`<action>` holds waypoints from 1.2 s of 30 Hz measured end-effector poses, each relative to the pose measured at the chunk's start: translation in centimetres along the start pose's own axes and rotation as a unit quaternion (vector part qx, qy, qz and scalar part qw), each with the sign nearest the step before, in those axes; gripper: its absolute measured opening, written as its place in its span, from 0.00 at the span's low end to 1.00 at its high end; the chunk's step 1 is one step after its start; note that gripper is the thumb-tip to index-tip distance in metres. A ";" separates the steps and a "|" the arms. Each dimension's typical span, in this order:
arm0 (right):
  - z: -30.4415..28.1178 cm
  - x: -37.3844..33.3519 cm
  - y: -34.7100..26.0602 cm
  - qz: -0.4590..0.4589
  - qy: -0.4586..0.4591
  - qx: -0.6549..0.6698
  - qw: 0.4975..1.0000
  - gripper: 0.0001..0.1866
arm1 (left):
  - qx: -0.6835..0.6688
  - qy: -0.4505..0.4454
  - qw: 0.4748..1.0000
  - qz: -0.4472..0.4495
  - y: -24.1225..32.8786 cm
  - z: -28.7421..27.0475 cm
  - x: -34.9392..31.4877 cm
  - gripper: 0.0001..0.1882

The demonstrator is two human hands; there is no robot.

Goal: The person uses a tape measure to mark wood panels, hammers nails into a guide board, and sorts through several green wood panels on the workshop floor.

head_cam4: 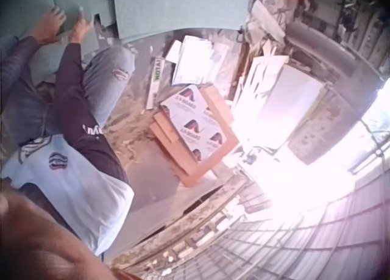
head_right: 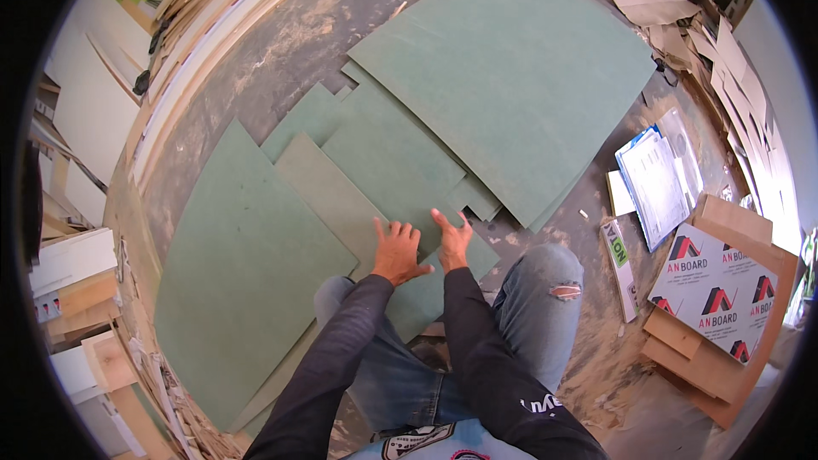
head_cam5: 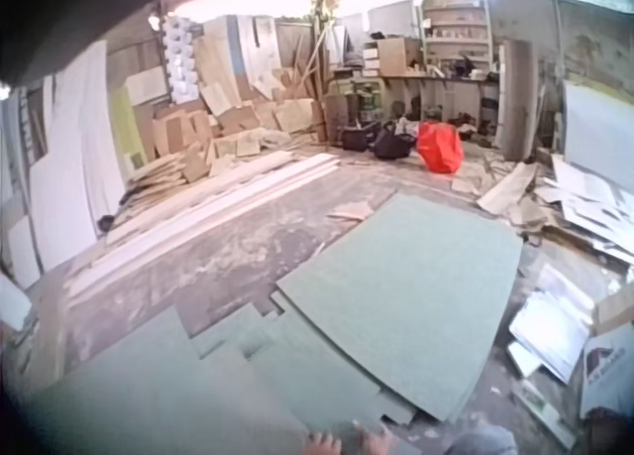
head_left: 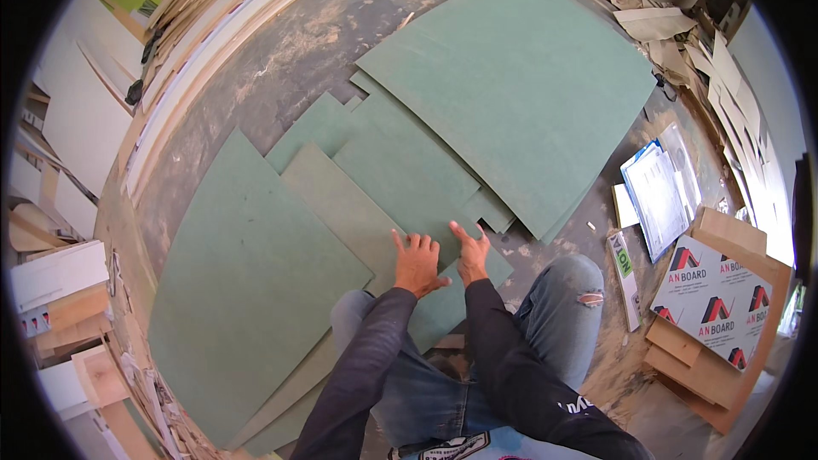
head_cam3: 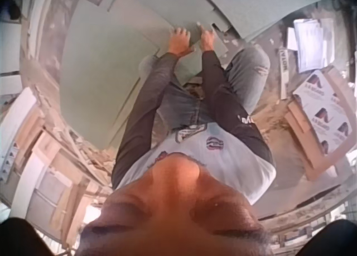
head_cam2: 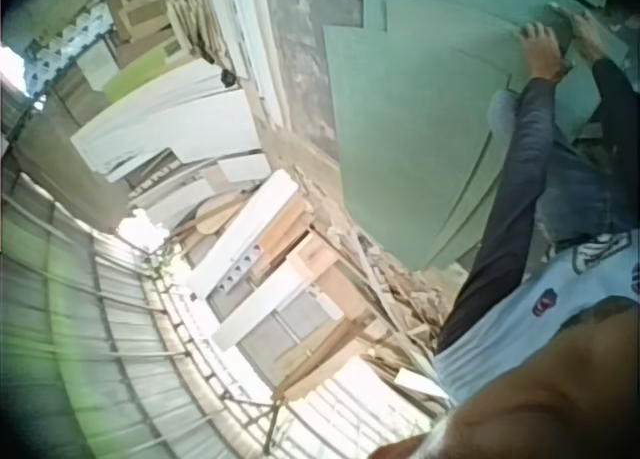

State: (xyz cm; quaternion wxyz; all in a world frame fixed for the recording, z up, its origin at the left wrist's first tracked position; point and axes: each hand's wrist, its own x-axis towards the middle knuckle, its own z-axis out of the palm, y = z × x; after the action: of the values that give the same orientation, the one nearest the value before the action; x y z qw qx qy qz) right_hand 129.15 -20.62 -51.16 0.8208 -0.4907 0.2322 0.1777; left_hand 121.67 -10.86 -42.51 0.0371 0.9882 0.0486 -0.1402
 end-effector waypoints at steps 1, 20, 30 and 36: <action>1.9 -0.4 -0.1 -0.010 -0.002 -0.005 1.000 0.11 | 0.029 0.021 0.999 -0.018 -0.4 1.1 0.1 0.29; -1.2 2.2 1.6 -0.348 0.099 -0.660 0.659 0.20 | -0.020 0.044 0.991 -0.125 -2.9 -1.8 0.2 0.24; -0.5 3.6 -3.4 -0.177 0.106 -0.576 0.791 0.14 | -0.008 0.032 0.991 -0.132 -2.4 -0.8 1.0 0.29; 1.7 6.3 -3.4 -0.184 0.021 -0.520 0.834 0.20 | -0.014 0.005 0.988 -0.153 -2.5 -0.5 0.2 0.29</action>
State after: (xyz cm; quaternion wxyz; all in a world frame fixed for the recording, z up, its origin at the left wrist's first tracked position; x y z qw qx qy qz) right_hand 136.50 -20.23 -51.46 0.4572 -0.8824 0.0278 0.1078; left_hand 121.78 -8.29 -42.20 0.0287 0.9693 0.2013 -0.1385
